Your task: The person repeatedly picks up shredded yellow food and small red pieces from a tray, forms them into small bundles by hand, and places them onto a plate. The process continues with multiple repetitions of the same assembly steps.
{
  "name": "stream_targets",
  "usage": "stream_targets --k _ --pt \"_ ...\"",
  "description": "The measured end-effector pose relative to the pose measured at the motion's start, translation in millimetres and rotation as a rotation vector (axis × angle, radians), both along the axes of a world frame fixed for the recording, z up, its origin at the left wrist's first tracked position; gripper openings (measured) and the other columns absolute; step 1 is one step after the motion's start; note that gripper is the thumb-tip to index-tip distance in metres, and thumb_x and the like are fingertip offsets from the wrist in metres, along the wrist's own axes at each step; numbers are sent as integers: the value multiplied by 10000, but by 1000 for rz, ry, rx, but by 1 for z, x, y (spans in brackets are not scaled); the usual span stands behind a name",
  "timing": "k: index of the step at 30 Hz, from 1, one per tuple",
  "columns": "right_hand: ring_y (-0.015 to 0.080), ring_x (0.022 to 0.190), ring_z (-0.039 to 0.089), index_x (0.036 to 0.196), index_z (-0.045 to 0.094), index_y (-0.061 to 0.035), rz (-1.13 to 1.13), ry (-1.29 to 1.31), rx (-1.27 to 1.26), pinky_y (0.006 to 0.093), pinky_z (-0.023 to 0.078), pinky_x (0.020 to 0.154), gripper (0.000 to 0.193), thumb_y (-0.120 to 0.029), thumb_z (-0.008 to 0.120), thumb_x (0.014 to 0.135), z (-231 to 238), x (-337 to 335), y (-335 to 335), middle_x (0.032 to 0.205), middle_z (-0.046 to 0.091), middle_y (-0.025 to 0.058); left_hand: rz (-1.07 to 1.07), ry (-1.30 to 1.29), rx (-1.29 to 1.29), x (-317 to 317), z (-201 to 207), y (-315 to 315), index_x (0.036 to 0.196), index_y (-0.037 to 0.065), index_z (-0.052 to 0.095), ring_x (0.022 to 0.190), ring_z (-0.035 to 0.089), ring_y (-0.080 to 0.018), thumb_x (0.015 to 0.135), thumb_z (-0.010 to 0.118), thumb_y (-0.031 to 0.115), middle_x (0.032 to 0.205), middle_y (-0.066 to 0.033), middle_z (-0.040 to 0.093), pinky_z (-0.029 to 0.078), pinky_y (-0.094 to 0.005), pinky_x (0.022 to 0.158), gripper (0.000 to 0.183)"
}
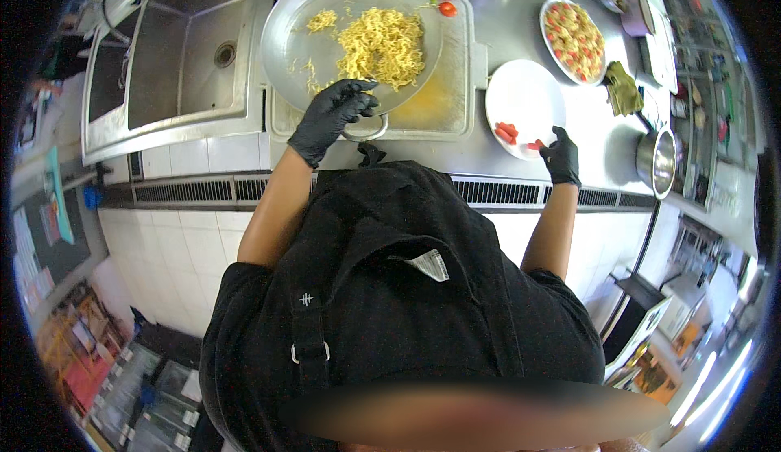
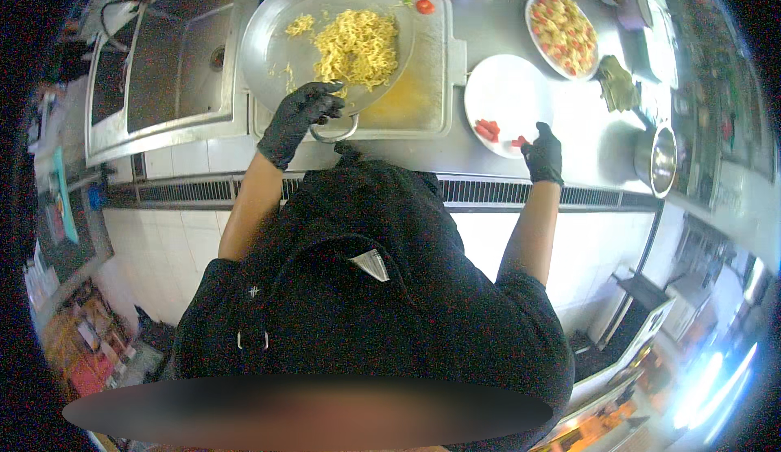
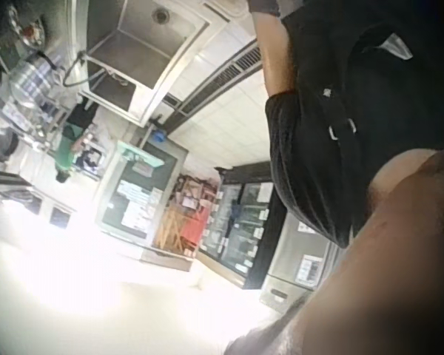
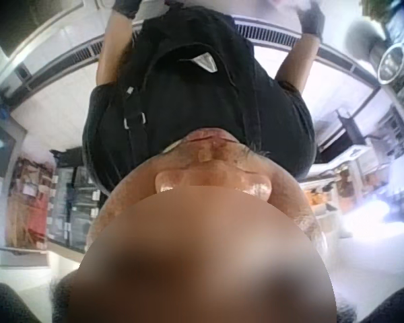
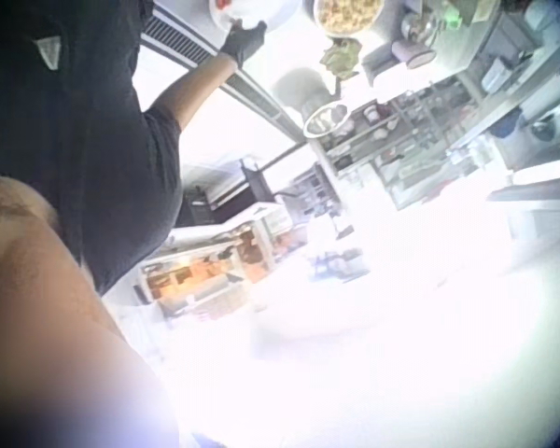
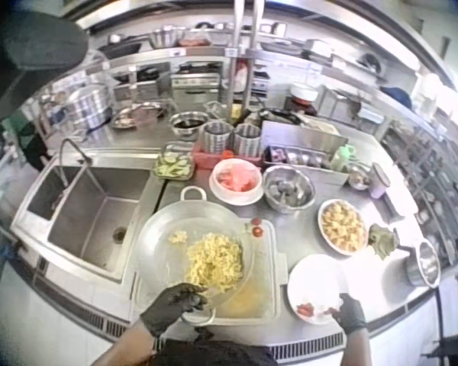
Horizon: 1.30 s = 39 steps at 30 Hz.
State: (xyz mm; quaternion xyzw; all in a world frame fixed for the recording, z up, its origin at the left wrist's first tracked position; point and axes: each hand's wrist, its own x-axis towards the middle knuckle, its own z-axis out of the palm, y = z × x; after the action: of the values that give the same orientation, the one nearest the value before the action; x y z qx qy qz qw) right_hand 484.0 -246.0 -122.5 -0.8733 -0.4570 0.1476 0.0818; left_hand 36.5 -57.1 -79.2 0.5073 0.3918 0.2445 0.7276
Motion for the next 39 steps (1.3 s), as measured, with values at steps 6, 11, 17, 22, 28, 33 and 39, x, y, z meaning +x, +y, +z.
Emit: stream_targets --k 6,11,17,22,28,33,39 --pt "138 735 602 1145 594 -13 168 630 202 290 486 696 377 -32 650 773 83 -55 77 826 656 89 50 -35 -42 18 -1 -20 1182 11 571 902 620 -140 887 615 99 986 -63 656 496 -276 828 311" --pt "179 794 645 1105 612 -23 783 794 264 299 510 719 276 -65 634 833 96 -186 143 947 675 99 91 -106 -104 31 20 -25 1162 2 600 926 656 -187 864 605 75 1039 -90 656 519 -292 813 307" --pt "251 983 617 1122 629 -58 1028 443 263 363 490 852 320 -58 605 803 51 -204 213 1075 636 135 234 -95 -114 -10 0 -27 1118 -25 614 874 657 -172 877 600 111 998 -120 677 533 -289 777 277" --pt "320 1079 543 1070 647 -102 1319 -202 95 415 465 896 355 -110 624 715 17 -213 245 1157 581 137 383 -176 -95 -28 -10 -26 1169 -26 578 849 652 -176 899 608 145 1052 -120 671 537 -299 784 320" --pt "335 1002 600 1027 643 -68 1249 272 261 414 493 854 295 -199 693 768 20 -183 279 1080 632 152 415 -224 -89 -42 -10 -26 1175 -12 575 857 655 -178 890 611 147 1036 -116 673 534 -295 786 328" --pt "228 792 648 975 640 -52 1055 297 398 326 503 703 278 -278 697 824 134 -201 285 909 668 116 457 -137 -76 -49 -4 -9 1144 6 569 865 660 -188 874 572 94 1045 -122 672 531 -283 767 284" --pt "273 829 612 974 631 -23 747 489 582 374 479 763 367 -356 673 825 87 -215 289 856 648 134 458 -230 -15 -51 0 25 998 24 592 877 642 -185 813 577 72 976 -95 669 513 -271 726 192"
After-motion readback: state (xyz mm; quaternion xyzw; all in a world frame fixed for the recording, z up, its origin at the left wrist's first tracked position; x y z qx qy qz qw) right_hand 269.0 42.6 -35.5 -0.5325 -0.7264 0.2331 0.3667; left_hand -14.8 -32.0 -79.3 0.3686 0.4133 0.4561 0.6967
